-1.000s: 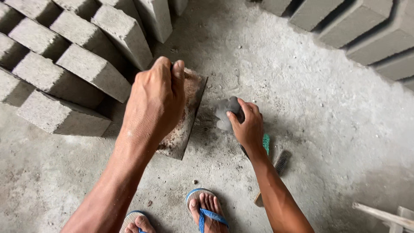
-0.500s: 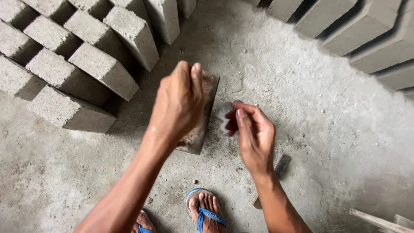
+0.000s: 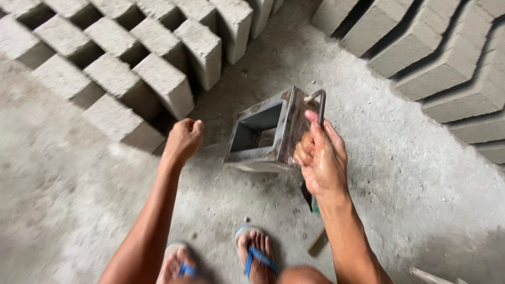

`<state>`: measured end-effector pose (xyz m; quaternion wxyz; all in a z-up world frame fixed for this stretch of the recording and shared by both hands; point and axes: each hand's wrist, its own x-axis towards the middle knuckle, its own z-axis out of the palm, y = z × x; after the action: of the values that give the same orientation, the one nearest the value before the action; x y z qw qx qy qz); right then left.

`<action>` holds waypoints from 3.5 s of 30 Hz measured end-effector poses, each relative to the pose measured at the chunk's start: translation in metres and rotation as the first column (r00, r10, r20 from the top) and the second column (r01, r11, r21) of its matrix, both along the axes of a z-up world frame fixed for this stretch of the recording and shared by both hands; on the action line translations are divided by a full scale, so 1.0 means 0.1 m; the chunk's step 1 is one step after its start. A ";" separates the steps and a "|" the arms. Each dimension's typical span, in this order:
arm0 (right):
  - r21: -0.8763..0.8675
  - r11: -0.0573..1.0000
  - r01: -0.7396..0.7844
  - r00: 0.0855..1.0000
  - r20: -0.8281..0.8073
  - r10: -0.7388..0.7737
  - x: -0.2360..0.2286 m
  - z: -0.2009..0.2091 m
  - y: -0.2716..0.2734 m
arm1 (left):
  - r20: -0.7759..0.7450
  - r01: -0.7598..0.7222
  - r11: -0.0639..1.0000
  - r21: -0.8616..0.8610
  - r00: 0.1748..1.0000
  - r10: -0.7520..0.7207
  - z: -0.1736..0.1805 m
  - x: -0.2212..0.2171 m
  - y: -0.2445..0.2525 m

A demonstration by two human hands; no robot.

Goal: The person wipes a metal brick mold with a cloth and then uses a small brush and cloth to clean a wooden float and metal putty knives.

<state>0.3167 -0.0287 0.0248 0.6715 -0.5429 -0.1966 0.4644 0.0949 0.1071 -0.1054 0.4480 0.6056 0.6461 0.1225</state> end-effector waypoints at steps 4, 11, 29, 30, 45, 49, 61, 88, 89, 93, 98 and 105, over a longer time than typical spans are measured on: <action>-0.065 0.996 -0.064 0.997 0.044 0.066 -0.38 0.78 0.14 | -0.065 -0.048 0.987 -0.150 0.997 0.039 0.37 -0.45 -0.34; -0.263 0.965 0.020 0.968 -0.236 -0.084 -0.10 2.93 -0.20 | 0.043 -0.139 0.809 -0.571 0.979 0.199 2.12 -0.48 -0.84; -0.811 0.585 0.010 0.630 -0.449 -0.633 0.59 -0.40 -1.57 | -0.237 0.034 0.873 -0.486 0.957 -0.169 0.02 -0.55 -1.04; -0.828 0.560 -0.006 0.641 -0.433 -0.634 0.57 -0.60 -1.55 | -0.281 0.042 0.864 -0.501 0.937 -0.208 -0.22 -0.56 -1.05; -0.992 0.127 0.001 0.983 0.024 0.180 0.72 -1.80 -1.41 | -0.544 0.050 0.756 -0.653 0.664 -0.514 -0.74 -0.31 -0.63; -0.930 0.318 0.183 0.846 0.314 0.431 0.87 -1.02 -0.35 | -0.531 -0.009 0.903 -0.430 0.811 -0.245 -0.01 0.22 -0.37; -0.628 0.716 0.304 0.549 0.730 0.407 1.03 -1.54 0.02 | -0.517 -0.029 0.994 -0.102 0.856 -0.028 -0.24 0.34 -1.09; -0.833 0.504 -0.229 0.561 0.310 0.768 0.82 0.01 0.44 | -0.439 -0.109 0.991 -0.072 0.896 0.067 0.01 0.43 -1.11; -0.794 0.509 -0.334 0.496 0.311 0.811 0.68 -0.13 0.48 | -0.443 -0.103 0.993 -0.054 0.894 0.069 -0.01 0.42 -1.12; -0.678 0.518 -0.521 0.318 0.409 0.855 0.02 -0.88 0.58 | -0.437 -0.045 0.999 -0.002 0.899 0.040 -0.04 0.34 -1.15; -0.791 0.157 -0.592 0.295 -0.032 0.955 -0.55 -1.72 0.58 | -0.372 -0.098 0.995 -0.028 0.925 0.081 0.11 0.29 -1.18; -0.919 -0.076 -0.386 0.515 -0.283 0.809 -1.01 -2.50 0.01 | -0.271 -0.141 0.988 -0.059 0.955 0.120 0.23 0.10 -1.34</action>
<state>0.2154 -0.0272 -0.2253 -0.1207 -0.7365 -0.2335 0.6233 0.1046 -0.0270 -0.0826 0.3711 0.5548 0.7434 0.0438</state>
